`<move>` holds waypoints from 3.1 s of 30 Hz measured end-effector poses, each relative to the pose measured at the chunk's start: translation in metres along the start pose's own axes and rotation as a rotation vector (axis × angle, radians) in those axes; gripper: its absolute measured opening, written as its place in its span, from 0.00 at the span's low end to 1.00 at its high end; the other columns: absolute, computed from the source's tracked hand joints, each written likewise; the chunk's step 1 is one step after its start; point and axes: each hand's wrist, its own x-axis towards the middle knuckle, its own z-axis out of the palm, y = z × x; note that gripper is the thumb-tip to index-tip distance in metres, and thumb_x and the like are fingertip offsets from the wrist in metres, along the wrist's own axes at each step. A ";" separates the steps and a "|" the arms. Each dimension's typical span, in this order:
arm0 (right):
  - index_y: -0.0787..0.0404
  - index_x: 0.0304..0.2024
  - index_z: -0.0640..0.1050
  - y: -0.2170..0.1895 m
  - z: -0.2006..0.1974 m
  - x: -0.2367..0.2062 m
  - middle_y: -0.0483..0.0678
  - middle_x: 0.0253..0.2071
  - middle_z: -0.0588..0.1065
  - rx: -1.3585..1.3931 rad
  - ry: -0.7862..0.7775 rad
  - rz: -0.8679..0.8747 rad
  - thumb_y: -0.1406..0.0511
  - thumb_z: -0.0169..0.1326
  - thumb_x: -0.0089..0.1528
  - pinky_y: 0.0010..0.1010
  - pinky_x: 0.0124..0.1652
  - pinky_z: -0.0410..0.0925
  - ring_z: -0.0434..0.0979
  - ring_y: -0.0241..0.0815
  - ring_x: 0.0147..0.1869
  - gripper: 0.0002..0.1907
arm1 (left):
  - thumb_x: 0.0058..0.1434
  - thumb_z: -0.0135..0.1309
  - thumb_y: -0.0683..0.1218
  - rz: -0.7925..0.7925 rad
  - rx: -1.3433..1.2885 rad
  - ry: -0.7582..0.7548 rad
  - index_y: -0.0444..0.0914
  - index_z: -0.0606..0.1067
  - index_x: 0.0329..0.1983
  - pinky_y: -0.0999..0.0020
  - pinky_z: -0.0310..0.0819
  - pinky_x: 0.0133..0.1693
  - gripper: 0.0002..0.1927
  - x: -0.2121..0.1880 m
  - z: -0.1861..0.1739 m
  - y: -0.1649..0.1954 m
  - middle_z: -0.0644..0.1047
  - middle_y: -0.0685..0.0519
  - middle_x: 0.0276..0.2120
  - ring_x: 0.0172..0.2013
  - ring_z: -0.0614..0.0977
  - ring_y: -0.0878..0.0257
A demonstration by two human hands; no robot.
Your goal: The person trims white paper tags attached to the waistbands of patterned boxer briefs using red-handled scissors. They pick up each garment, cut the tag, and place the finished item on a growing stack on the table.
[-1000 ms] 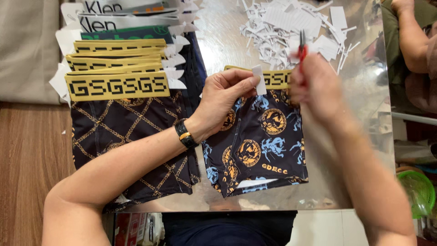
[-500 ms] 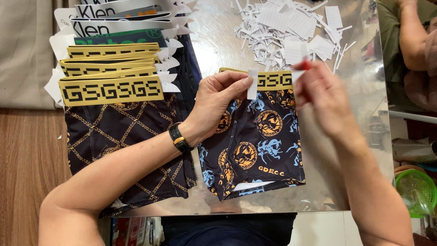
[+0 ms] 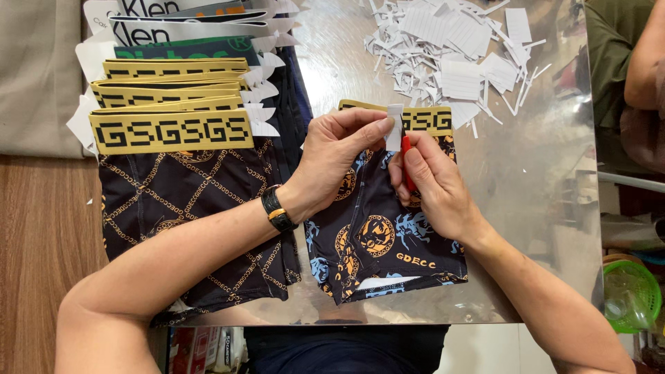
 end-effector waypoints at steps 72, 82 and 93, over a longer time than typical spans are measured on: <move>0.61 0.51 0.70 0.004 -0.033 0.003 0.39 0.27 0.61 0.039 -0.107 0.165 0.57 0.36 0.75 0.19 0.24 0.53 0.55 0.27 0.26 0.17 | 0.65 0.61 0.43 -0.126 0.236 -0.138 0.30 0.83 0.44 0.77 0.74 0.35 0.10 0.011 -0.005 0.010 0.82 0.54 0.31 0.31 0.78 0.72; 0.60 0.51 0.69 -0.001 -0.040 0.009 0.40 0.29 0.64 0.246 0.076 0.104 0.54 0.37 0.75 0.20 0.24 0.53 0.57 0.28 0.25 0.17 | 0.67 0.60 0.42 0.036 0.390 -0.145 0.33 0.83 0.46 0.78 0.71 0.30 0.09 0.005 0.001 0.024 0.81 0.55 0.31 0.28 0.77 0.73; 0.58 0.45 0.70 -0.008 -0.039 0.009 0.41 0.32 0.73 0.352 0.164 0.091 0.70 0.59 0.65 0.18 0.20 0.52 0.61 0.24 0.22 0.11 | 0.64 0.62 0.39 0.517 0.748 -0.497 0.35 0.81 0.46 0.74 0.80 0.40 0.08 -0.008 0.018 0.041 0.82 0.52 0.41 0.39 0.85 0.67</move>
